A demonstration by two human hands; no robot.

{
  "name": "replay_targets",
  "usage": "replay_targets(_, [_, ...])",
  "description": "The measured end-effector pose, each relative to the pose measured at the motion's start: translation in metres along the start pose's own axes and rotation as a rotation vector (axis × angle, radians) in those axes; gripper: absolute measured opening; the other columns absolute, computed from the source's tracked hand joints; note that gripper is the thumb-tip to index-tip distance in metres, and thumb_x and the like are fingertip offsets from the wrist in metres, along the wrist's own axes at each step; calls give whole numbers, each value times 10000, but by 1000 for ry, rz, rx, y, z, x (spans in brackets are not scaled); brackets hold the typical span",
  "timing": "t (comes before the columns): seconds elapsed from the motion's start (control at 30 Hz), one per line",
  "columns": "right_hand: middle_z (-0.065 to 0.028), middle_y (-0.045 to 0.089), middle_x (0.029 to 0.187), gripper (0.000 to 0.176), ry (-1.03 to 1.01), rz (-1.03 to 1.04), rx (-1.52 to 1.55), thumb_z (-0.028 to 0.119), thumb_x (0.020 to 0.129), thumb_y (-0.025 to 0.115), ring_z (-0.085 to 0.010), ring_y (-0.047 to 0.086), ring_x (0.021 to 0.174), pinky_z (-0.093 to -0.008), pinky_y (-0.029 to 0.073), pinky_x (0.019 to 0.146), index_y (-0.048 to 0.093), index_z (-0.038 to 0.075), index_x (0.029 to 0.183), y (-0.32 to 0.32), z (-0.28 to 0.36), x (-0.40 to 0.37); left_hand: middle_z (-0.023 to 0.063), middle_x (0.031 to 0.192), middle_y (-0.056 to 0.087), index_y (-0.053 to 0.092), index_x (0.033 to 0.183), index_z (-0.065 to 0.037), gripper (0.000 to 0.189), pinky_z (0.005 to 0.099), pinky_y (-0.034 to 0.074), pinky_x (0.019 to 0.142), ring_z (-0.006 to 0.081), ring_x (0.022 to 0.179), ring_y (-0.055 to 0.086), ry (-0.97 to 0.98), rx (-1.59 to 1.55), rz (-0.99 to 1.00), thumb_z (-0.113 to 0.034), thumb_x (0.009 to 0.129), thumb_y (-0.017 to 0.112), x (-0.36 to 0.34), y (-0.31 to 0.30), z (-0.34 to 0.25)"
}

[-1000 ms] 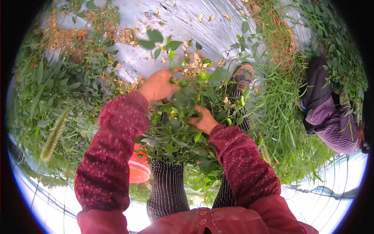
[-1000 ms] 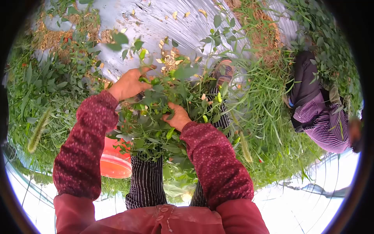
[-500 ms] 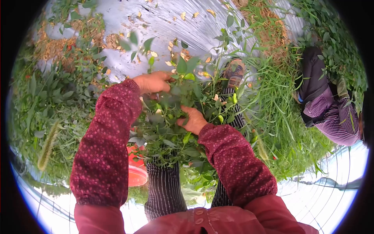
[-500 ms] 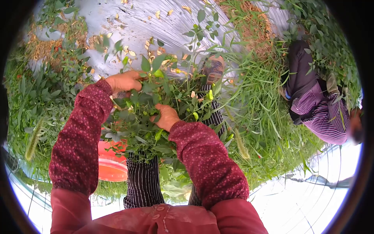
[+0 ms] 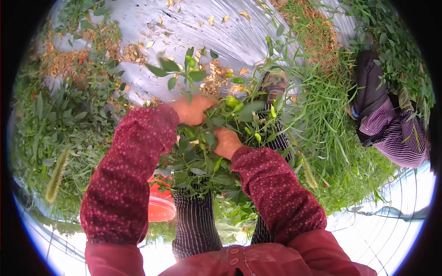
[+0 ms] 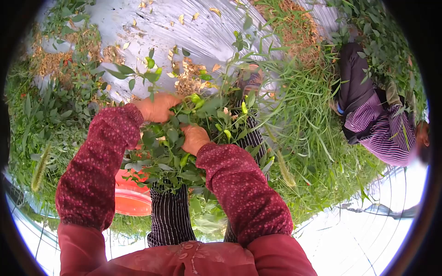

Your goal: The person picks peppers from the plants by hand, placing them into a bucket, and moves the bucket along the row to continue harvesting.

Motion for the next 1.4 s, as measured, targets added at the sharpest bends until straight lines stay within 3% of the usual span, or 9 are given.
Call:
replay_targets(0.23, [-165,631,894,303,-105,-114,-387,235,746,647,-337,603,834,-400,483,762,627,43,980,58,-62,36,194,1077,599,485,1239,-60,546,395,471,834,339,1007,586,254,-49,-45,-208,752,680,-24,4,-20])
replay_targets(0.3, [-176,623,881,348,-631,-120,-870,261,743,656,-337,609,794,-388,491,720,596,27,993,105,-49,39,191,1075,593,491,1214,-52,512,398,474,824,344,1000,584,134,-11,-69,-220,762,661,-25,5,-9])
replay_targets(0.33, [-195,614,879,470,-6,17,-489,270,731,676,-346,608,796,-406,494,709,530,4,1091,15,-11,11,188,1072,588,497,1189,-43,480,401,477,813,350,992,583,10,27,-95,-232,771,641,-26,4,4])
replay_targets(0.57, [-183,614,862,535,-37,-557,-75,302,736,679,-337,610,781,-415,490,678,485,-26,1111,-52,23,-19,128,937,550,509,1055,-45,329,409,482,711,345,831,571,32,25,-427,-193,769,577,-75,0,12])
replay_targets(0.83, [-161,625,802,170,-33,-195,-98,211,704,622,-359,594,784,-444,482,677,652,83,812,-21,27,-7,109,792,547,562,972,-14,299,345,474,592,260,667,589,-96,698,-409,-156,710,587,-105,6,-64])
replay_targets(1.03, [-104,647,856,447,119,-259,-345,165,709,615,-332,606,824,-404,481,765,546,102,1146,-19,5,-29,116,724,570,586,793,-35,159,359,473,553,254,658,597,-233,415,-456,-171,715,610,-134,22,-79])
replay_targets(1.17, [-142,629,897,450,-565,-801,209,174,651,670,-344,592,901,-402,494,743,570,55,1074,-33,6,-55,158,724,581,575,743,-10,180,395,486,577,296,660,616,-243,177,-343,-186,731,607,-147,37,-92])
replay_targets(1.27, [-200,564,1065,425,183,-228,-57,250,661,718,-281,558,1008,-373,472,804,586,11,986,-34,-20,-26,182,822,604,566,809,2,234,419,494,597,324,690,617,-191,8,-285,-219,747,612,-165,48,-112])
replay_targets(1.4, [-93,619,1009,309,-328,-484,1559,181,808,587,-234,611,922,-362,516,828,589,27,1076,-11,-67,-30,152,861,613,594,926,-28,183,365,499,596,257,663,616,-156,-341,-761,-134,778,609,-227,43,-86])
Point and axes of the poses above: each hand's wrist, its own x-axis towards the middle knuckle, its own y-axis out of the palm, z = x × y, the point moved 10 cm from there along x, towards the middle knuckle
